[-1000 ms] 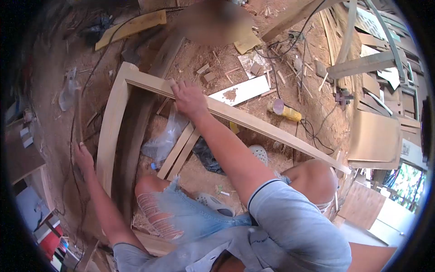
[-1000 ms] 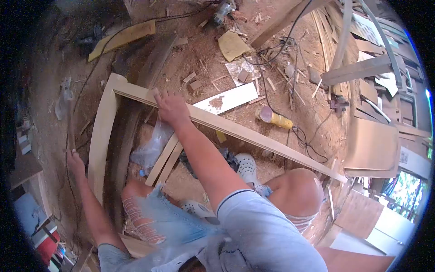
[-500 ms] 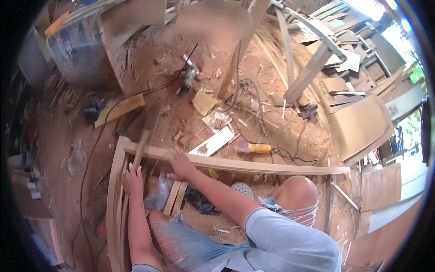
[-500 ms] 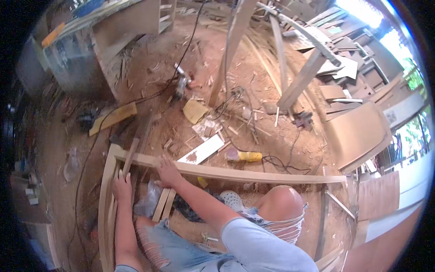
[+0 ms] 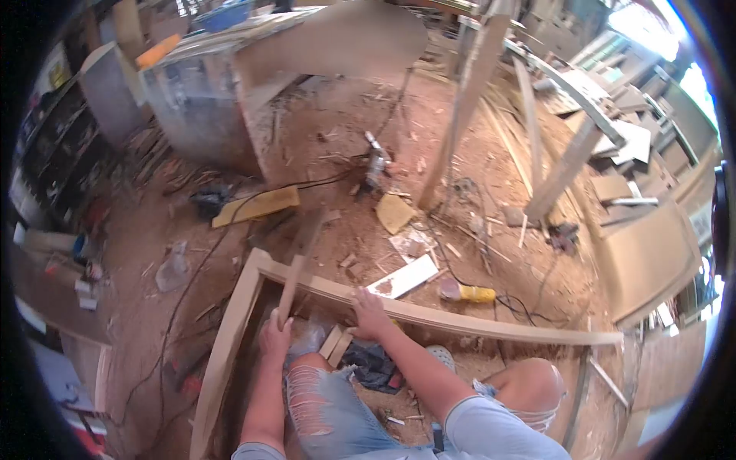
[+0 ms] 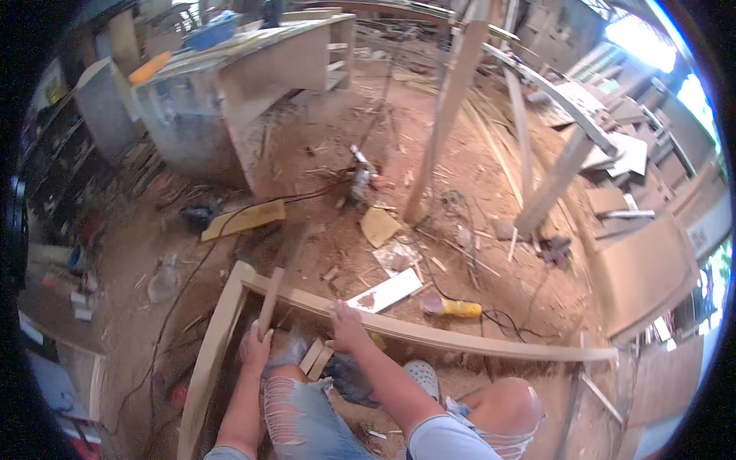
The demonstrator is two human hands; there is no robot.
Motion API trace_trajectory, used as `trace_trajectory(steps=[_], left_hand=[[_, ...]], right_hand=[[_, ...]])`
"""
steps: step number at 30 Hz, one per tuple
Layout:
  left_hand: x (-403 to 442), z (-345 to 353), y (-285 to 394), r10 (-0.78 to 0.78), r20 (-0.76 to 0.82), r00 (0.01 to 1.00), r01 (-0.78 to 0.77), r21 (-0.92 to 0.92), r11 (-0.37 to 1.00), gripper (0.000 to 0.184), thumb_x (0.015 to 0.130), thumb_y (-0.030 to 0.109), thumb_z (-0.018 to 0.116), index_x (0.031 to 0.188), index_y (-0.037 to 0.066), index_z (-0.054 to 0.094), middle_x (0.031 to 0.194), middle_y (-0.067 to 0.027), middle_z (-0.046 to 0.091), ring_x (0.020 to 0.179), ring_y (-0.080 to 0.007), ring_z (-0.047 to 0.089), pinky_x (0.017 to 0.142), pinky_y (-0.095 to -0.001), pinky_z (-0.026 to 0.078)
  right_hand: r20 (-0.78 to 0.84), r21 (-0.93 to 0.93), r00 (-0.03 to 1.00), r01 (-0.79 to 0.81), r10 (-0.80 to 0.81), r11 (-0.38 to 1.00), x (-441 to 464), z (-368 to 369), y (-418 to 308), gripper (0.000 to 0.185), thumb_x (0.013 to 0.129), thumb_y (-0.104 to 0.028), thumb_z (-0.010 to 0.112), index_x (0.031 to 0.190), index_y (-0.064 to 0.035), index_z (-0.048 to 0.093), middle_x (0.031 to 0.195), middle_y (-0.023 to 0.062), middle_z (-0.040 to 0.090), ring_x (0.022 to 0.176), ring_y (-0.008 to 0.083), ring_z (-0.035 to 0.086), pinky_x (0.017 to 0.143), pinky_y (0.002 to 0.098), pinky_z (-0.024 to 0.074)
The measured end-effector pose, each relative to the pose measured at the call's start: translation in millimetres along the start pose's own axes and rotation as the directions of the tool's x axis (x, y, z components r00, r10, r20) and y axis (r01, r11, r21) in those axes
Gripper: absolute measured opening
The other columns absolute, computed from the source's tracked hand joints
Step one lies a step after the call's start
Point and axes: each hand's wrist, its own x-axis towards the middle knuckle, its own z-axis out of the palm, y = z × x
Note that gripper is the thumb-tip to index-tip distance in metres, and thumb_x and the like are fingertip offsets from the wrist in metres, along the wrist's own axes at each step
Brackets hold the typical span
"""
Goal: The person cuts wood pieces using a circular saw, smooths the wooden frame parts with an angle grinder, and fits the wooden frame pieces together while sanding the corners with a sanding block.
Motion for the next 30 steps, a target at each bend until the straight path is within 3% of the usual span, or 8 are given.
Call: trace_trajectory(steps=[8, 9, 12, 13, 15, 16, 19, 30], left_hand=[[11.8, -50.5, 2.4, -0.162, 0.104, 0.981, 0.138, 0.203, 0.969, 0.059, 0.096, 0.043, 0.076, 0.147, 0.019, 0.06, 0.109, -0.0282, 0.071, 0.104, -0.0482, 0.07, 0.089, -0.055, 0.057], [15.3, -45.2, -3.7, -0.183, 0.123, 0.975, 0.161, 0.173, 0.972, 0.059, 0.096, 0.043, 0.075, 0.148, 0.02, 0.059, 0.112, -0.0298, 0.071, 0.107, -0.0498, 0.069, 0.091, -0.0559, 0.056], [13.2, -20.2, -53.8, -0.157, 0.12, 0.98, 0.148, 0.084, 0.985, 0.062, 0.095, 0.046, 0.076, 0.149, 0.021, 0.059, 0.108, -0.0263, 0.072, 0.103, -0.0465, 0.071, 0.088, -0.055, 0.058], [7.7, -24.3, -57.3, -0.089, 0.044, 0.995, 0.084, 0.111, 0.99, 0.063, 0.095, 0.048, 0.074, 0.151, 0.023, 0.058, 0.112, -0.0271, 0.072, 0.106, -0.0477, 0.07, 0.091, -0.0558, 0.058], [7.8, -56.6, -32.2, -0.226, 0.167, 0.96, 0.193, 0.193, 0.962, 0.064, 0.097, 0.053, 0.069, 0.155, 0.028, 0.054, 0.121, -0.0298, 0.071, 0.115, -0.0508, 0.067, 0.098, -0.0576, 0.055], [5.3, -40.8, -55.3, -0.23, 0.129, 0.965, 0.203, 0.192, 0.96, 0.064, 0.098, 0.053, 0.068, 0.155, 0.027, 0.054, 0.121, -0.0315, 0.07, 0.116, -0.0506, 0.066, 0.099, -0.0589, 0.054], [-18.2, -47.8, -65.9, -0.192, 0.136, 0.972, 0.169, 0.161, 0.972, 0.063, 0.098, 0.053, 0.069, 0.154, 0.028, 0.055, 0.118, -0.0318, 0.07, 0.113, -0.0492, 0.068, 0.093, -0.0594, 0.056], [-16.2, -35.2, -66.9, -0.153, 0.025, 0.988, 0.141, 0.262, 0.955, 0.063, 0.097, 0.056, 0.07, 0.152, 0.028, 0.056, 0.114, -0.0277, 0.072, 0.103, -0.0487, 0.072, 0.084, -0.0575, 0.059]], right_hand=[[0.237, 0.071, 0.971, -0.059, 0.04, 0.996, 22.9, -2.3, 11.6, 0.11, 0.091, -0.055, 0.076, 0.171, -0.0067, 0.019, 0.179, 0.0232, 0.006, 0.165, 0.0417, 0.009, 0.131, 0.0579, 0.0162], [0.052, 0.063, 0.999, -0.014, 0.011, 0.998, 21.5, -1.9, 13.7, 0.084, 0.095, -0.05, 0.073, 0.163, -0.0098, 0.044, 0.169, 0.0253, 0.037, 0.157, 0.0397, 0.036, 0.126, 0.053, 0.0323], [0.177, 0.523, 0.981, -0.165, 0.082, 0.836, 44.2, -81.7, 11.1, 0.065, 0.091, -0.037, 0.081, 0.143, -0.0015, 0.065, 0.146, 0.0268, 0.063, 0.137, 0.0382, 0.06, 0.115, 0.0442, 0.0465], [-0.106, 0.614, 0.987, -0.032, 0.123, 0.789, 11.4, -162.0, -36.1, 0.044, 0.089, -0.034, 0.085, 0.121, -0.0047, 0.077, 0.125, 0.016, 0.076, 0.118, 0.0306, 0.07, 0.104, 0.0422, 0.0525], [-0.592, 0.556, 0.804, 0.36, 0.052, 0.749, -53.2, -254.2, -78.8, 0.028, 0.093, -0.026, 0.08, 0.107, -0.0028, 0.075, 0.107, 0.0097, 0.074, 0.097, 0.0219, 0.066, 0.09, 0.0362, 0.0523], [-0.811, 0.358, 0.58, 0.602, -0.082, 0.714, -91.9, -302.2, -100.5, 0.016, 0.098, -0.016, 0.073, 0.1, -0.0008, 0.073, 0.098, 0.0094, 0.071, 0.084, 0.0181, 0.063, 0.081, 0.0323, 0.0516], [-0.877, 0.096, 0.28, 0.899, -0.391, 0.427, -175.1, -369.5, -124.9, 0.018, 0.099, -0.021, 0.073, 0.097, -0.0033, 0.07, 0.095, 0.0072, 0.068, 0.083, 0.0171, 0.062, 0.081, 0.0322, 0.0495], [-0.733, 0.35, 0.47, 0.88, -0.491, 0.321, -192.7, -348.7, -152.9, 0.029, 0.099, -0.036, 0.071, 0.088, -0.0126, 0.059, 0.085, -0.0009, 0.058, 0.079, 0.0132, 0.057, 0.082, 0.032, 0.0417]])
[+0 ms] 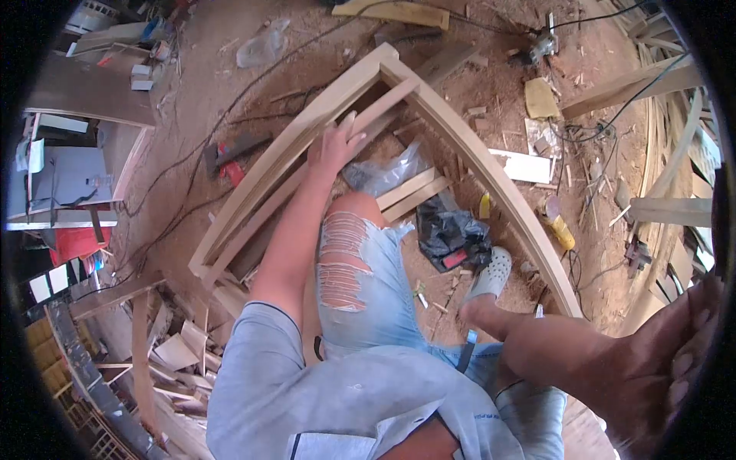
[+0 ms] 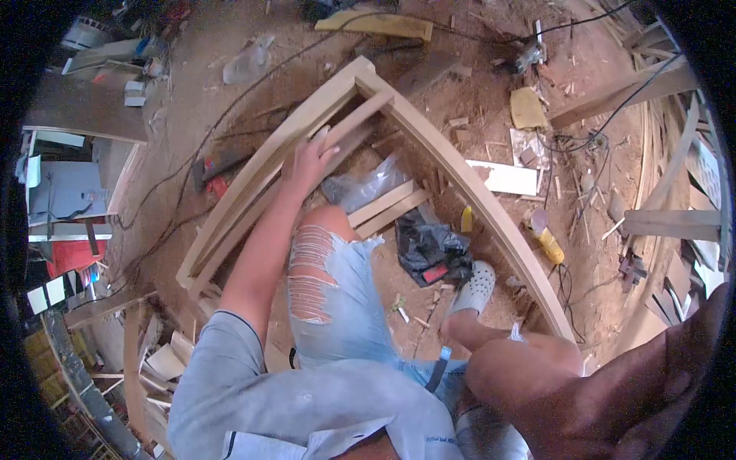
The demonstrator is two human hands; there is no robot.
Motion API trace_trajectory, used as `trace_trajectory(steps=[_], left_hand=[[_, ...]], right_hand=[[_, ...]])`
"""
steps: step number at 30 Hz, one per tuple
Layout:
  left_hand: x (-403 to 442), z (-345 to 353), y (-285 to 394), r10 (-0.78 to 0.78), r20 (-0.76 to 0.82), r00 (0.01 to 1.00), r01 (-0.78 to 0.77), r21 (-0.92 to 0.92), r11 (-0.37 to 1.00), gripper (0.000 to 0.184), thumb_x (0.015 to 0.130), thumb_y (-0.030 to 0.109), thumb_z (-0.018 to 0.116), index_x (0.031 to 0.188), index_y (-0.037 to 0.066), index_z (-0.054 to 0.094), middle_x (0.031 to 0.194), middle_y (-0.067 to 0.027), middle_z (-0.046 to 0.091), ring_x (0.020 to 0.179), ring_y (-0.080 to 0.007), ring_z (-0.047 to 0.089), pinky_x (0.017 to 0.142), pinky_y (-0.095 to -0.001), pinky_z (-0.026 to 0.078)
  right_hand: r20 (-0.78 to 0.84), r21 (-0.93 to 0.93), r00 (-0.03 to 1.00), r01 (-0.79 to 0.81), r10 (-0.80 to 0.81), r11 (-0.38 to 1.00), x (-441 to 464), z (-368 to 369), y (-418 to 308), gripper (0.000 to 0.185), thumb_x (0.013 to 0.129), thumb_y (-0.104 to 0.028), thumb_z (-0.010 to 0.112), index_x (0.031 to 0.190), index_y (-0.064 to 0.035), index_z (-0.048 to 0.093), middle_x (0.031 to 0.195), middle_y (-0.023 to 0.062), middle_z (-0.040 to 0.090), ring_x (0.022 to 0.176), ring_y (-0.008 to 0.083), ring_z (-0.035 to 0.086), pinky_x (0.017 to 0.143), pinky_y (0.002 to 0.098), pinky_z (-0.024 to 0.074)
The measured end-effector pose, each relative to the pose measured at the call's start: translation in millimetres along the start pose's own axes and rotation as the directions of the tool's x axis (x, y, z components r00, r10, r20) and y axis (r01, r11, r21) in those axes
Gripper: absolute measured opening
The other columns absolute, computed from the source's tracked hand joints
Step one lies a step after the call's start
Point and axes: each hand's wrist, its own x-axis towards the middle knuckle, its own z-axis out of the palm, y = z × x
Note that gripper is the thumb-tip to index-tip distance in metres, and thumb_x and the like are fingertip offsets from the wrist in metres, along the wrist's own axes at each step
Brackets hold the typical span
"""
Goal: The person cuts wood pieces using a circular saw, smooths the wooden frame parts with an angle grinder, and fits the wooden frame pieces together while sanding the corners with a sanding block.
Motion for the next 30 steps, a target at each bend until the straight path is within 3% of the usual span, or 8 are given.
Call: trace_trajectory(steps=[10, 13, 16, 20, 25, 27, 29, 30], left_hand=[[10.9, 7.9, -9.2, 0.001, -0.01, 1.0, -0.001, 0.001, 1.0, 0.064, 0.096, 0.065, 0.066, 0.149, 0.029, 0.06, 0.111, -0.0263, 0.074, 0.099, -0.048, 0.073, 0.082, -0.058, 0.06], [11.5, 20.1, -20.4, 0.036, -0.105, 0.994, -0.039, -0.033, 0.999, 0.061, 0.097, 0.063, 0.066, 0.147, 0.031, 0.061, 0.112, -0.0238, 0.074, 0.099, -0.0468, 0.073, 0.081, -0.0571, 0.06], [11.0, 20.8, -16.5, 0.061, -0.13, 0.99, -0.071, -0.077, 0.995, 0.06, 0.097, 0.062, 0.067, 0.148, 0.031, 0.061, 0.112, -0.0225, 0.074, 0.099, -0.0462, 0.073, 0.081, -0.0562, 0.06], [5.3, 12.2, -12.9, 0.033, -0.062, 0.998, -0.036, -0.045, 0.998, 0.064, 0.096, 0.062, 0.069, 0.149, 0.027, 0.061, 0.119, -0.0242, 0.073, 0.106, -0.0472, 0.071, 0.087, -0.056, 0.059], [1.5, 1.8, -6.3, 0.012, -0.039, 0.999, -0.012, -0.009, 1.0, 0.074, 0.095, 0.062, 0.07, 0.152, 0.017, 0.058, 0.139, -0.0277, 0.064, 0.127, -0.0498, 0.062, 0.104, -0.0567, 0.052], [-4.2, -3.9, 2.6, 0.074, -0.054, 0.996, -0.077, -0.053, 0.996, 0.075, 0.094, 0.055, 0.074, 0.151, 0.01, 0.058, 0.142, -0.0262, 0.062, 0.128, -0.05, 0.06, 0.109, -0.0551, 0.049], [-0.4, 6.6, -2.0, 0.243, -0.26, 0.935, -0.259, -0.027, 0.966, 0.072, 0.092, 0.049, 0.078, 0.148, 0.008, 0.059, 0.139, -0.0241, 0.063, 0.124, -0.0489, 0.061, 0.11, -0.0538, 0.048], [2.5, 10.2, -2.1, 0.32, -0.361, 0.876, -0.341, 0.005, 0.94, 0.07, 0.091, 0.046, 0.08, 0.146, 0.008, 0.06, 0.138, -0.023, 0.063, 0.121, -0.0483, 0.062, 0.11, -0.0531, 0.048]], right_hand=[[0.084, -0.03, 0.99, -0.11, 0.112, 0.993, 6.5, 3.1, -0.6, 0.041, 0.099, -0.051, 0.069, 0.079, -0.021, 0.05, 0.076, -0.0082, 0.048, 0.076, 0.0097, 0.053, 0.083, 0.0318, 0.0346], [0.299, -0.053, 0.94, -0.157, 0.165, 0.986, 23.0, -27.0, -9.4, 0.042, 0.098, -0.053, 0.07, 0.08, -0.0213, 0.05, 0.077, -0.0087, 0.049, 0.077, 0.0098, 0.053, 0.085, 0.0344, 0.0356], [0.463, -0.113, 0.866, -0.156, 0.191, 0.981, 50.0, -29.2, 9.5, 0.043, 0.093, -0.055, 0.075, 0.089, -0.0176, 0.054, 0.082, -0.0038, 0.054, 0.081, 0.0152, 0.056, 0.084, 0.0402, 0.0404], [0.301, -0.356, 0.825, -0.368, 0.479, 0.859, 1.6, -25.1, 40.7, 0.054, 0.088, -0.038, 0.085, 0.119, -0.001, 0.061, 0.104, 0.0156, 0.068, 0.09, 0.0275, 0.068, 0.089, 0.0405, 0.0525], [0.54, -0.615, 0.069, -0.648, 0.839, 0.45, -138.2, -40.2, 178.9, 0.044, 0.091, -0.043, 0.084, 0.098, -0.0013, 0.073, 0.083, 0.0109, 0.074, 0.08, 0.0195, 0.072, 0.075, 0.0348, 0.0569], [0.553, -0.51, 0.05, -0.769, 0.831, 0.386, -249.5, -37.1, 230.1, 0.045, 0.089, -0.042, 0.086, 0.105, -0.0017, 0.073, 0.087, 0.0131, 0.075, 0.083, 0.0244, 0.073, 0.078, 0.0363, 0.0586], [0.39, -0.632, 0.432, -0.516, 0.813, 0.578, -360.2, -20.7, 264.5, 0.043, 0.086, -0.035, 0.087, 0.111, -0.0033, 0.072, 0.094, 0.0154, 0.076, 0.086, 0.0295, 0.074, 0.082, 0.0391, 0.059], [0.342, -0.663, 0.383, -0.549, 0.858, 0.509, -390.3, -12.7, 273.4, 0.041, 0.085, -0.032, 0.087, 0.11, -0.0032, 0.072, 0.096, 0.0158, 0.076, 0.087, 0.0307, 0.073, 0.083, 0.04, 0.0586]])
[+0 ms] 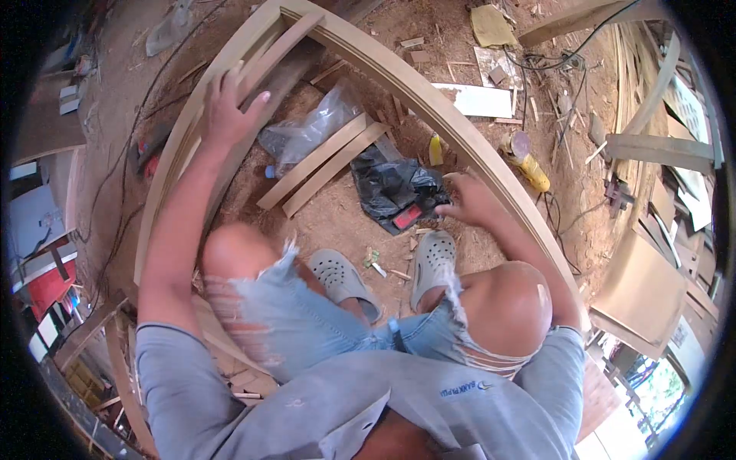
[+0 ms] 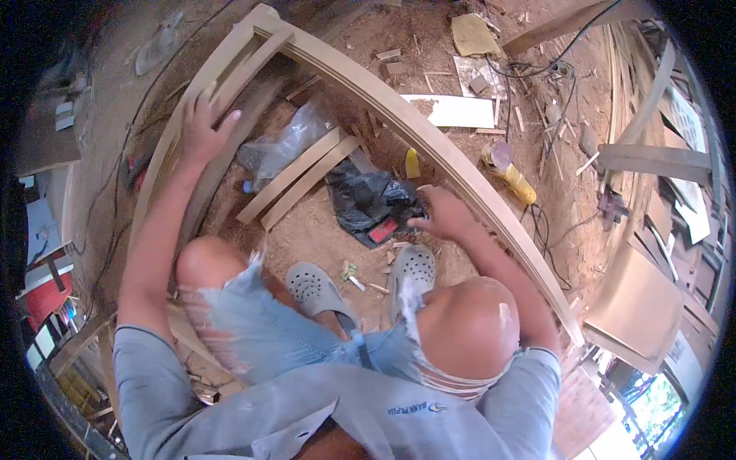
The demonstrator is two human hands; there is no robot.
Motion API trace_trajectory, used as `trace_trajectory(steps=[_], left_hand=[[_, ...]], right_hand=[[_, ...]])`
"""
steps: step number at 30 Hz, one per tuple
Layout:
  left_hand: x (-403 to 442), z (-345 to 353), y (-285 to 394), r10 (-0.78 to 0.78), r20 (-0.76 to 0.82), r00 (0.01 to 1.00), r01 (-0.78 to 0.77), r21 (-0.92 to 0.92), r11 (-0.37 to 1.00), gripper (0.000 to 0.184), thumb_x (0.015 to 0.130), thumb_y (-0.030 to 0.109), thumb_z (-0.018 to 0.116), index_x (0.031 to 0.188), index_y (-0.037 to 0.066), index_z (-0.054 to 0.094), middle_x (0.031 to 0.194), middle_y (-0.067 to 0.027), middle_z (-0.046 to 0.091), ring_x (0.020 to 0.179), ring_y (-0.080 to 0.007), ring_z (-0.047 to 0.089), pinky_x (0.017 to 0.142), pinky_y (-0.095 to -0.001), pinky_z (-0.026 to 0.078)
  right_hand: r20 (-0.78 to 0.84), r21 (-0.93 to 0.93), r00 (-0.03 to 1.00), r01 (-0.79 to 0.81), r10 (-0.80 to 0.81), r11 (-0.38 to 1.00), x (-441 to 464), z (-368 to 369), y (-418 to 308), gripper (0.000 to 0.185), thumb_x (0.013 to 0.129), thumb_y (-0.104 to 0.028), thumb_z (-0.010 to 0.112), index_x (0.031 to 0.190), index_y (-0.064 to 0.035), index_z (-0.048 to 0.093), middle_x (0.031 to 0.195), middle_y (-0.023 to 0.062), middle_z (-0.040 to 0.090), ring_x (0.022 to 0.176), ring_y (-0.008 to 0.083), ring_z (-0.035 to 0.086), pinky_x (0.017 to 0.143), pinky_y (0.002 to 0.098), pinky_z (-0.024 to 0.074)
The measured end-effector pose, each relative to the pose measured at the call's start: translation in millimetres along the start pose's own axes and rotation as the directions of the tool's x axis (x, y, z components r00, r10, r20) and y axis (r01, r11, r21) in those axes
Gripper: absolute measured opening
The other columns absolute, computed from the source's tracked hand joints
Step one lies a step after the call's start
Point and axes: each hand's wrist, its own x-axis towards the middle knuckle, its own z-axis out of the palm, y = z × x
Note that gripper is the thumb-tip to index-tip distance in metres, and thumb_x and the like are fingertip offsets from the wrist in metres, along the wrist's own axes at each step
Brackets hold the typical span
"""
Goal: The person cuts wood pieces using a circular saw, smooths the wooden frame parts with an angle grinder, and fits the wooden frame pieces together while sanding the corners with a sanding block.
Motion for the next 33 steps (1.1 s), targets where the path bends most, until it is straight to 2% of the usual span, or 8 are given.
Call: trace_trajectory(steps=[4, 6, 8, 12, 19, 22, 28, 33], left_hand=[[6.3, -7.1, 77.7, 0.435, 0.238, 0.869, -0.377, -0.251, 0.891, 0.029, 0.09, 0.027, 0.079, 0.111, 0.007, 0.072, 0.11, -0.0158, 0.071, 0.108, -0.04, 0.066, 0.101, -0.05, 0.051], [-10.3, 8.6, 167.2, 0.405, 0.741, 0.535, -0.43, -0.175, 0.886, 0.016, 0.09, 0.021, 0.074, 0.097, 0.007, 0.07, 0.098, -0.0143, 0.07, 0.104, -0.0384, 0.067, 0.095, -0.0506, 0.052], [-54.9, 51.3, 231.0, 0.666, 0.517, 0.538, -0.255, -0.653, 0.713, 0.018, 0.088, 0.021, 0.069, 0.099, 0.007, 0.07, 0.102, -0.0145, 0.07, 0.103, -0.0382, 0.067, 0.091, -0.0518, 0.053], [-105.5, 93.2, 288.0, 0.5, 0.657, 0.563, -0.279, -0.419, 0.864, 0.024, 0.087, 0.023, 0.069, 0.106, 0.009, 0.071, 0.107, -0.0142, 0.07, 0.104, -0.0367, 0.068, 0.09, -0.0515, 0.053], [-102.2, 73.6, 258.5, 0.099, 0.921, 0.376, -0.192, -0.027, 0.981, 0.04, 0.09, 0.027, 0.072, 0.124, 0.006, 0.067, 0.114, -0.0177, 0.073, 0.102, -0.0355, 0.072, 0.097, -0.0525, 0.05], [-108.1, 53.8, 265.7, 0.03, 0.865, 0.501, -0.107, 0.028, 0.994, 0.049, 0.088, 0.026, 0.078, 0.128, 0.004, 0.06, 0.108, -0.0158, 0.075, 0.098, -0.0368, 0.074, 0.098, -0.0532, 0.051], [-107.6, 53.2, 291.1, -0.03, 0.906, 0.422, 0.021, 0.024, 1.0, 0.072, 0.081, 0.018, 0.078, 0.145, 0.002, 0.049, 0.124, -0.0215, 0.07, 0.115, -0.0392, 0.069, 0.105, -0.0556, 0.046], [-114.1, 78.5, 348.3, 0.242, 0.625, 0.743, -0.192, -0.147, 0.97, 0.052, 0.084, 0.024, 0.071, 0.131, 0.004, 0.061, 0.116, -0.0168, 0.069, 0.119, -0.0347, 0.064, 0.105, -0.0521, 0.042]], right_hand=[[0.098, 0.268, 0.984, -0.168, 0.147, 0.949, 11.9, 42.1, 11.4, 0.032, 0.082, -0.02, 0.082, 0.106, -0.0017, 0.073, 0.101, 0.0163, 0.075, 0.089, 0.0322, 0.072, 0.084, 0.0414, 0.057], [0.106, 0.465, 0.992, -0.114, 0.072, 0.878, 9.7, 30.4, 6.3, 0.027, 0.081, -0.016, 0.078, 0.103, -0.0004, 0.073, 0.099, 0.0151, 0.073, 0.087, 0.03, 0.071, 0.082, 0.0401, 0.0557], [0.021, 0.583, 0.998, 0.032, -0.054, 0.812, 11.1, 14.0, 3.8, 0.023, 0.08, -0.012, 0.074, 0.1, 0.0006, 0.072, 0.092, 0.013, 0.072, 0.082, 0.0264, 0.069, 0.077, 0.0377, 0.054], [0.063, 0.628, 0.998, -0.038, -0.002, 0.777, -0.2, -14.7, 13.0, 0.022, 0.078, -0.009, 0.069, 0.098, 0.0014, 0.07, 0.078, 0.0095, 0.065, 0.075, 0.0171, 0.059, 0.069, 0.0323, 0.0481], [-0.327, 0.482, 0.944, 0.12, 0.052, 0.868, -29.0, -5.9, 35.4, 0.026, 0.077, -0.005, 0.068, 0.102, -0.0054, 0.076, 0.088, 0.0127, 0.068, 0.08, 0.0343, 0.066, 0.076, 0.0421, 0.0538], [-0.133, 0.444, 0.99, 0.1, -0.044, 0.891, -38.9, -25.9, 31.7, 0.029, 0.077, -0.002, 0.068, 0.104, -0.0082, 0.078, 0.087, 0.0113, 0.062, 0.088, 0.0332, 0.067, 0.082, 0.0426, 0.0547], [0.007, 0.164, 0.99, 0.136, -0.139, 0.977, -36.5, -16.1, 32.4, 0.029, 0.081, -0.003, 0.07, 0.107, -0.0098, 0.079, 0.112, 0.012, 0.061, 0.107, 0.0326, 0.065, 0.094, 0.0449, 0.0565], [0.012, -0.027, 1.0, 0.014, -0.013, 1.0, -33.6, 60.2, 59.0, 0.029, 0.086, -0.007, 0.07, 0.114, -0.009, 0.077, 0.134, 0.0164, 0.06, 0.121, 0.039, 0.062, 0.099, 0.0497, 0.0565]])
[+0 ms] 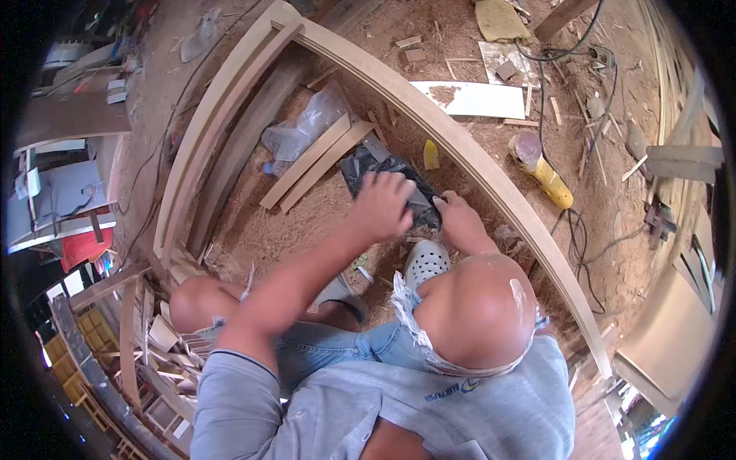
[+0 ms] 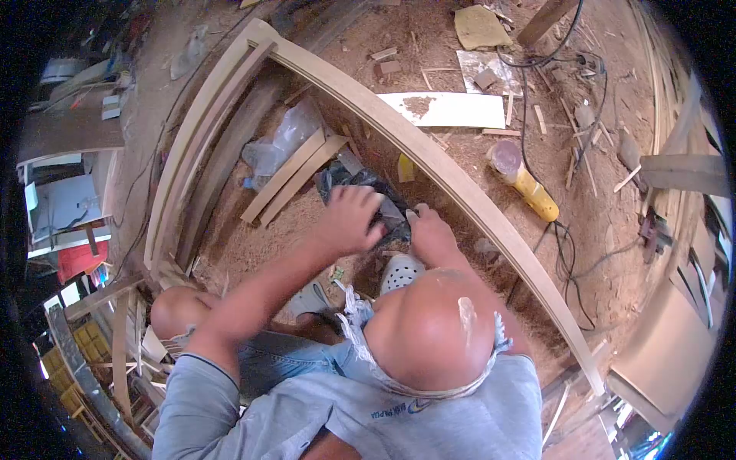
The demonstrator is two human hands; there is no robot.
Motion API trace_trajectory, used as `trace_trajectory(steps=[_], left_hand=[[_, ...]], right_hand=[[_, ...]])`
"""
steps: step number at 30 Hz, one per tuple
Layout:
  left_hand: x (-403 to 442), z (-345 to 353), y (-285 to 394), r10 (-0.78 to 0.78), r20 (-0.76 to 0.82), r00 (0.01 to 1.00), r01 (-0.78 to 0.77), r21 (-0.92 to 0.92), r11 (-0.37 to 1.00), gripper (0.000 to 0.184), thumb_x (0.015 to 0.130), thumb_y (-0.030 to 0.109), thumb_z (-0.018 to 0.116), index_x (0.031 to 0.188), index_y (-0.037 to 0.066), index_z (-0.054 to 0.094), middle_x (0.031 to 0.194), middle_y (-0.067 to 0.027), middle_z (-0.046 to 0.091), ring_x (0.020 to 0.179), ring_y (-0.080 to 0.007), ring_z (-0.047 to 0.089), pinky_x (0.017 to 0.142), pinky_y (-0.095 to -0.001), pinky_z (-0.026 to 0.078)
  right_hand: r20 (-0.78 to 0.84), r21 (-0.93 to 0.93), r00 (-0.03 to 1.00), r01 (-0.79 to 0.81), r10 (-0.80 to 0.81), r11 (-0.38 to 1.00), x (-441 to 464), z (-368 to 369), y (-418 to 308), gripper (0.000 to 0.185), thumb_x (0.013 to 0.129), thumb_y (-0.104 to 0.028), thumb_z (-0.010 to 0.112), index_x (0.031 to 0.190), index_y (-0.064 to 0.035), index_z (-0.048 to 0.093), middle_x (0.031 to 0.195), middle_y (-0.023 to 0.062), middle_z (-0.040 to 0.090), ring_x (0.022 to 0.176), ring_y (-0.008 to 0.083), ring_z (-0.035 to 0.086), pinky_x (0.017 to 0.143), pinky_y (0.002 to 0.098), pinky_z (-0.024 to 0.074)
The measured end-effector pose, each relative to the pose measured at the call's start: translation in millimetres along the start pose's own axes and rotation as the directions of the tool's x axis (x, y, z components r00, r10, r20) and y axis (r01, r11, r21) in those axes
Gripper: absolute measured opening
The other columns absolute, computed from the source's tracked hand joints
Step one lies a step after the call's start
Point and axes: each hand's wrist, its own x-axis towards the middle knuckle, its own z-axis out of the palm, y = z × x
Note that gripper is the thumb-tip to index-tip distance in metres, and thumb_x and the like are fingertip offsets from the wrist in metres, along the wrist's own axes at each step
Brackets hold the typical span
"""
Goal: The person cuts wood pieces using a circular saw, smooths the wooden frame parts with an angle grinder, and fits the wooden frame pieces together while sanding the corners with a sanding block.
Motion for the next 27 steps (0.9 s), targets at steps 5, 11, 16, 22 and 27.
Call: trace_trajectory(steps=[5, 11, 16, 22, 27], left_hand=[[-5.3, 51.6, 5.1, 0.118, 0.263, 0.958, -0.149, 0.104, 0.983, 0.053, 0.086, 0.031, 0.072, 0.132, 0.008, 0.063, 0.116, -0.0159, 0.073, 0.118, -0.0317, 0.063, 0.102, -0.0488, 0.041], [-26.8, 7.4, -34.7, -0.044, 0.667, 0.744, -0.041, 0.111, 0.993, 0.026, 0.083, 0.033, 0.073, 0.086, 0.008, 0.077, 0.083, -0.016, 0.074, 0.088, -0.0357, 0.073, 0.089, -0.0515, 0.053], [-30.8, 17.6, -70.2, -0.078, 0.053, 0.996, 0.082, -0.075, 0.994, 0.027, 0.078, 0.036, 0.074, 0.073, 0.009, 0.072, 0.075, -0.0143, 0.071, 0.075, -0.0391, 0.069, 0.072, -0.0514, 0.058], [-24.0, 17.0, -66.4, -0.447, 0.241, 0.861, 0.504, -0.515, 0.693, 0.024, 0.078, 0.026, 0.077, 0.081, 0.004, 0.067, 0.087, -0.0156, 0.07, 0.097, -0.0366, 0.069, 0.088, -0.0505, 0.053], [-34.2, 35.8, -126.4, -0.506, -0.397, 0.766, 0.599, 0.151, 0.787, 0.045, 0.076, 0.018, 0.08, 0.117, 0.008, 0.064, 0.125, -0.0162, 0.065, 0.12, -0.0385, 0.061, 0.1, -0.0504, 0.051]], right_hand=[[0.071, 0.148, 0.992, 0.095, -0.107, 0.984, -5.7, 3.8, -1.5, 0.031, 0.082, -0.001, 0.067, 0.111, -0.0058, 0.078, 0.125, 0.0179, 0.067, 0.116, 0.0402, 0.065, 0.099, 0.0496, 0.0562], [0.175, 0.883, 0.677, 0.213, -0.715, 0.419, -9.5, -0.7, -15.9, 0.023, 0.079, -0.003, 0.064, 0.097, -0.0012, 0.078, 0.094, 0.0136, 0.075, 0.096, 0.03, 0.072, 0.089, 0.0398, 0.0557], [0.527, 0.829, 0.52, -0.139, -0.672, 0.542, -3.0, 0.7, -26.5, 0.011, 0.09, -0.008, 0.068, 0.086, 0.0017, 0.071, 0.084, 0.0049, 0.071, 0.081, 0.0141, 0.065, 0.075, 0.0336, 0.0508], [0.669, 0.739, 0.479, -0.348, -0.568, 0.577, -24.5, -16.9, -16.8, 0.017, 0.096, -0.016, 0.073, 0.104, -0.002, 0.07, 0.081, -0.0008, 0.066, 0.075, 0.0084, 0.058, 0.068, 0.029, 0.0464], [0.644, 0.702, 0.72, -0.42, -0.259, 0.575, -25.1, 20.5, 19.7, 0.031, 0.089, -0.006, 0.072, 0.119, -0.0017, 0.066, 0.08, -0.0029, 0.061, 0.072, 0.0057, 0.055, 0.063, 0.0277, 0.0428]])
